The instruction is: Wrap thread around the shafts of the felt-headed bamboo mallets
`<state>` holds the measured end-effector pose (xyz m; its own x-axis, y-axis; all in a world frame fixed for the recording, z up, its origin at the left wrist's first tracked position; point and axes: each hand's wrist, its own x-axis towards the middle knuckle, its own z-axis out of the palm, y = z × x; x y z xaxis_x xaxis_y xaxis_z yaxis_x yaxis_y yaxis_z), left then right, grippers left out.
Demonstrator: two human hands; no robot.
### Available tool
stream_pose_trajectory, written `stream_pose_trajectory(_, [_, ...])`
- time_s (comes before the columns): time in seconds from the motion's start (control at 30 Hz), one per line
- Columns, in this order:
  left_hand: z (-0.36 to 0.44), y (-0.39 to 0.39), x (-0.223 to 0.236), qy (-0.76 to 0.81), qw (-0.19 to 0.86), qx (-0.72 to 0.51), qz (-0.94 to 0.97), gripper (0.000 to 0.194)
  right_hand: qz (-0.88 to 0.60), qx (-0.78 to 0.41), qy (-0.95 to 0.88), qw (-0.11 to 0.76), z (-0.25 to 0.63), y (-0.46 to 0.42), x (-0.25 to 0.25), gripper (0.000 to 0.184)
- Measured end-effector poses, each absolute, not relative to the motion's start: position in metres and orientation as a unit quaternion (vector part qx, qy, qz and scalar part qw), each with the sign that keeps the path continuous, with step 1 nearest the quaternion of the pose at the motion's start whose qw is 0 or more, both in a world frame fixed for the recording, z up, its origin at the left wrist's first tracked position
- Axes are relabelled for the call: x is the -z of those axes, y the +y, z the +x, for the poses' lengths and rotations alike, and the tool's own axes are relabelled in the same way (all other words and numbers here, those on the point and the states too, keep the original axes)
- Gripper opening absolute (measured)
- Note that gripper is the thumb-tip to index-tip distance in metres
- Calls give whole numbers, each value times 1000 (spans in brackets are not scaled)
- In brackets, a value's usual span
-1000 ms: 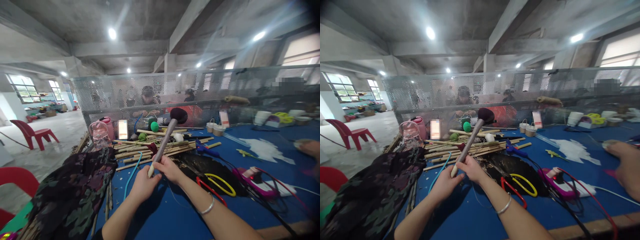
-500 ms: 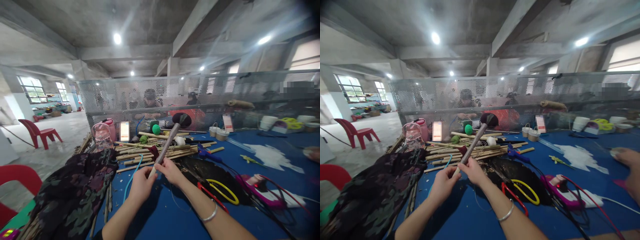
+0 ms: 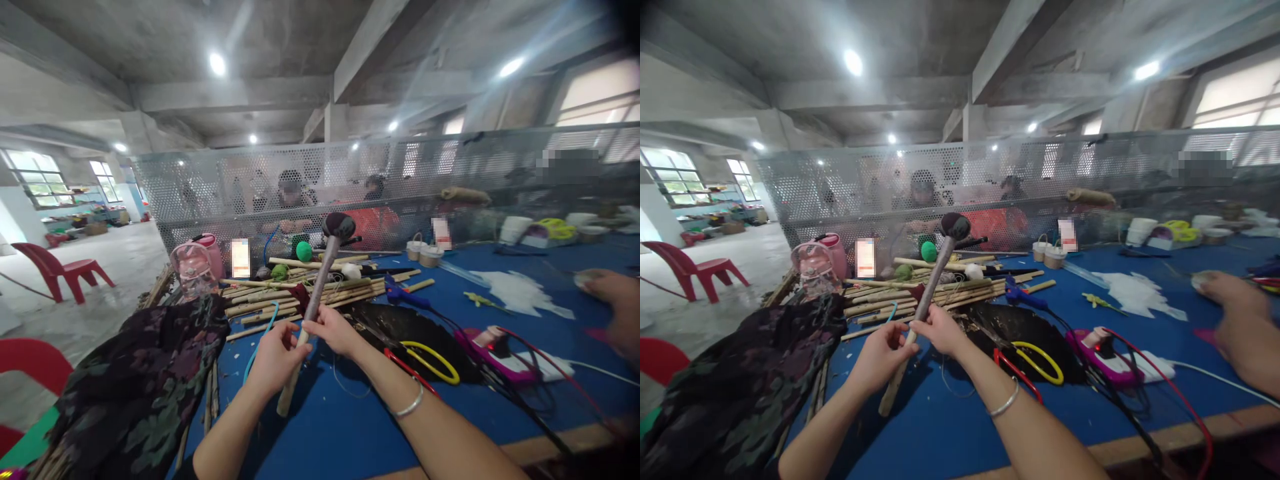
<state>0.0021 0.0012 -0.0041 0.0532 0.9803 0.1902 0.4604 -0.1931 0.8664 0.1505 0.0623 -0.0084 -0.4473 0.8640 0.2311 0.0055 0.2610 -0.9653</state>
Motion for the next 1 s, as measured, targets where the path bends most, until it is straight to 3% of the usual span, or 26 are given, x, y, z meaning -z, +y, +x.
stream_pose_trajectory(0.13, [3, 1, 3, 544, 330, -402, 658, 29, -330, -512, -674, 418, 153, 62, 6, 35])
stream_pose_trajectory(0.33, [-1, -2, -3, 424, 613, -366, 558, 39, -250, -632, -627, 381, 160, 56, 0, 40])
stream_pose_trajectory(0.4, [-1, -2, -1, 402, 659, -347, 533, 39, -240, -643, -625, 371, 158, 56, 3, 41])
stream_pose_trajectory(0.47, [0, -2, 2, 426, 638, -342, 543, 37, -254, -625, -636, 375, 153, 58, 9, 42])
stream_pose_trajectory(0.63, [5, -2, 4, 555, 378, -422, 609, 30, -329, -551, -662, 388, 146, 63, 17, 38])
stream_pose_trajectory(0.7, [5, -3, -1, 547, 412, -418, 597, 32, -315, -578, -643, 390, 148, 61, 13, 39])
stream_pose_trajectory(0.87, [1, -6, -12, 417, 632, -395, 521, 41, -228, -694, -586, 351, 156, 55, 1, 42])
stream_pose_trajectory(1.0, [1, -3, -2, 425, 629, -381, 528, 39, -247, -661, -606, 367, 154, 58, 6, 39])
